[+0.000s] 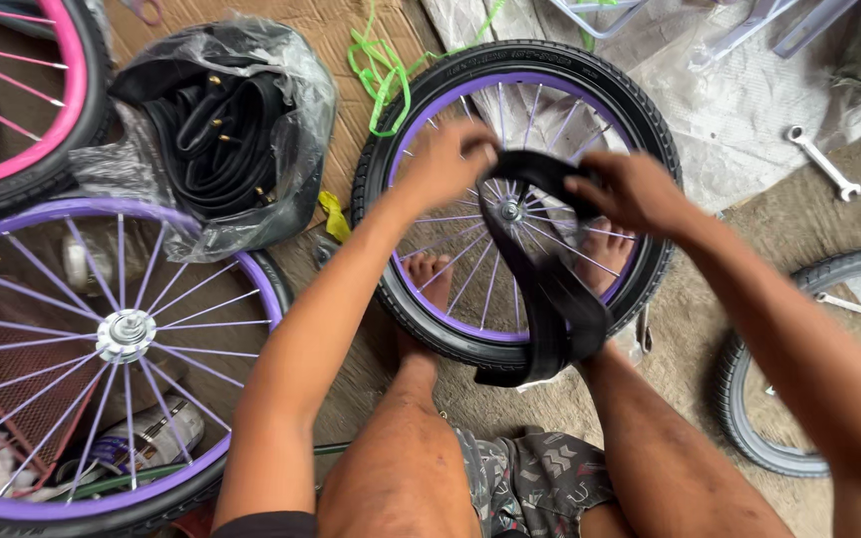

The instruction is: The person installs a bicycle tire onto a purple rim. They first place the tire onto the rim, then insert the inner tube, and finally push the tire bead over the rim edge to secure it.

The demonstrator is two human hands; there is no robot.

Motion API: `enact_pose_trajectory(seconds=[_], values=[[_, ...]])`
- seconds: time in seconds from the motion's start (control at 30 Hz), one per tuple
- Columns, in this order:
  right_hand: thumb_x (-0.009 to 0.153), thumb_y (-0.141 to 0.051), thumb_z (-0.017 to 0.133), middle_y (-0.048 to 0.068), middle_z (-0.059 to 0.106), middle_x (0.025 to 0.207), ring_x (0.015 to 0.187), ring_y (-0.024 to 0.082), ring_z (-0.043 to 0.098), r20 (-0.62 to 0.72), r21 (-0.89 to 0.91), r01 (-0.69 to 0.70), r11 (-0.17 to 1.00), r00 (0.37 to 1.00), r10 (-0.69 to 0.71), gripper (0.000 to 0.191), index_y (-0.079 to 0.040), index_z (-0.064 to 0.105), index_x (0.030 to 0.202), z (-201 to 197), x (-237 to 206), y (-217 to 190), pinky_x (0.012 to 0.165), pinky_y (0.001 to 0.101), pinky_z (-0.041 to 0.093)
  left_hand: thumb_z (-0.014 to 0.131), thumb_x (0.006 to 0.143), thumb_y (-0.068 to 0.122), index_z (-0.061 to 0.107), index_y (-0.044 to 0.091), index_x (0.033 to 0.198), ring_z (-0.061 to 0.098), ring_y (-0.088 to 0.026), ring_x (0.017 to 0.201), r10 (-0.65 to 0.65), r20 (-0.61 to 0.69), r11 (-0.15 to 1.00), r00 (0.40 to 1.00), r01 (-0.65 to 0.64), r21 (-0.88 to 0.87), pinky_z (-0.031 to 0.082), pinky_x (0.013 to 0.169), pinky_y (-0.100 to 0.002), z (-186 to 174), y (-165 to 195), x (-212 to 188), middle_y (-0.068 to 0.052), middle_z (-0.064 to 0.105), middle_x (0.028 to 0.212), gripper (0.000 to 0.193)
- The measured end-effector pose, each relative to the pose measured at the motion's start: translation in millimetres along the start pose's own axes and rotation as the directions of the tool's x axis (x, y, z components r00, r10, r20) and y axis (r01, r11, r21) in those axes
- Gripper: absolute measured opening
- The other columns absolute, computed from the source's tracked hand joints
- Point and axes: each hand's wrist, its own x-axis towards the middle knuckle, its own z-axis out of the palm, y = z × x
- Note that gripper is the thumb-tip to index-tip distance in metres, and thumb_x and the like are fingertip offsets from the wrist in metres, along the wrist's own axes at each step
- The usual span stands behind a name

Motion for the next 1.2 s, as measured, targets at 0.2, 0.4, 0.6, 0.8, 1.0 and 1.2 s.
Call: enact_pose_trajectory(seconds=[0.2,0.4,0.6,0.8,1.0,1.2], values=[[0.092,-0.033,0.070,0.013,0.068,0.099,0.094,0.036,0.065,-0.136,-0.469,0.162,0.868,0.958,-0.252,0.025,-0.009,0.072,0.095,-14.9,46.5,-22.5,0.076,0.0488,0.054,0.065,0.095,0.023,0.052,-0.008,0.137,0.053,-0.042,0.130,-0.039,-0.135,0.961,0.990,0.075,0.266,0.042,0.108,-0.048,12.4,-8.0,31.2,-0.027,0.053,0.142,0.054],[0.099,-0.025,0.069,0.014,0.064,0.131,0.104,0.039,0.066,-0.209,-0.343,0.262,0.902,0.915,-0.345,0.025,-0.002,0.067,0.105,-4.2,54.7,-31.6,0.086,0.0475,0.055,0.067,0.083,0.019,0.047,-0.016,0.137,0.040,-0.046,0.138,0.183,-0.337,0.872,0.924,0.006,0.489,0.030,0.109,-0.055,26.2,-8.4,21.6,-0.034,0.042,0.149,0.067],[0.100,-0.015,0.065,0.020,0.069,0.109,0.088,0.041,0.067,-0.282,-0.056,0.285,0.957,0.915,-0.289,0.024,0.003,0.063,0.116,-8.4,30.3,-22.6,0.077,0.0445,0.055,0.064,0.097,0.017,0.042,-0.009,0.149,0.036,-0.040,0.151,-0.002,-0.159,0.885,0.987,0.076,0.460,0.030,0.126,-0.051,26.9,-17.8,17.0,-0.025,0.038,0.160,0.063],[0.102,-0.021,0.059,0.015,0.076,0.078,0.070,0.023,0.077,-0.006,0.117,0.100,0.988,0.995,-0.100,0.023,0.000,0.057,0.095,-6.9,-41.0,-28.1,0.062,0.0362,0.059,0.070,0.089,0.025,0.033,-0.011,0.150,0.027,-0.042,0.151,-0.039,-0.191,0.896,0.981,0.119,0.429,0.023,0.123,-0.054,40.2,-29.1,13.2,-0.027,0.029,0.161,0.080],[0.096,-0.017,0.063,0.014,0.067,0.075,0.065,0.026,0.066,0.001,0.139,0.125,0.982,0.992,-0.127,0.018,-0.002,0.063,0.105,-6.7,-86.2,-28.8,0.062,0.0396,0.052,0.075,0.084,0.031,0.022,-0.013,0.150,0.019,-0.045,0.148,-0.066,-0.123,0.894,0.990,0.114,0.433,0.016,0.119,-0.059,49.2,-22.0,12.1,-0.036,0.011,0.164,0.095],[0.097,-0.012,0.059,0.010,0.075,0.086,0.078,0.019,0.075,-0.008,0.321,0.180,0.930,0.982,-0.187,0.020,-0.002,0.060,0.114,13.9,-81.7,-20.0,0.068,0.0342,0.058,0.075,0.083,0.034,0.023,-0.009,0.153,0.019,-0.044,0.152,-0.115,-0.182,0.818,0.977,0.197,0.541,0.017,0.123,-0.060,52.2,-10.7,13.8,-0.029,0.021,0.161,0.097]])
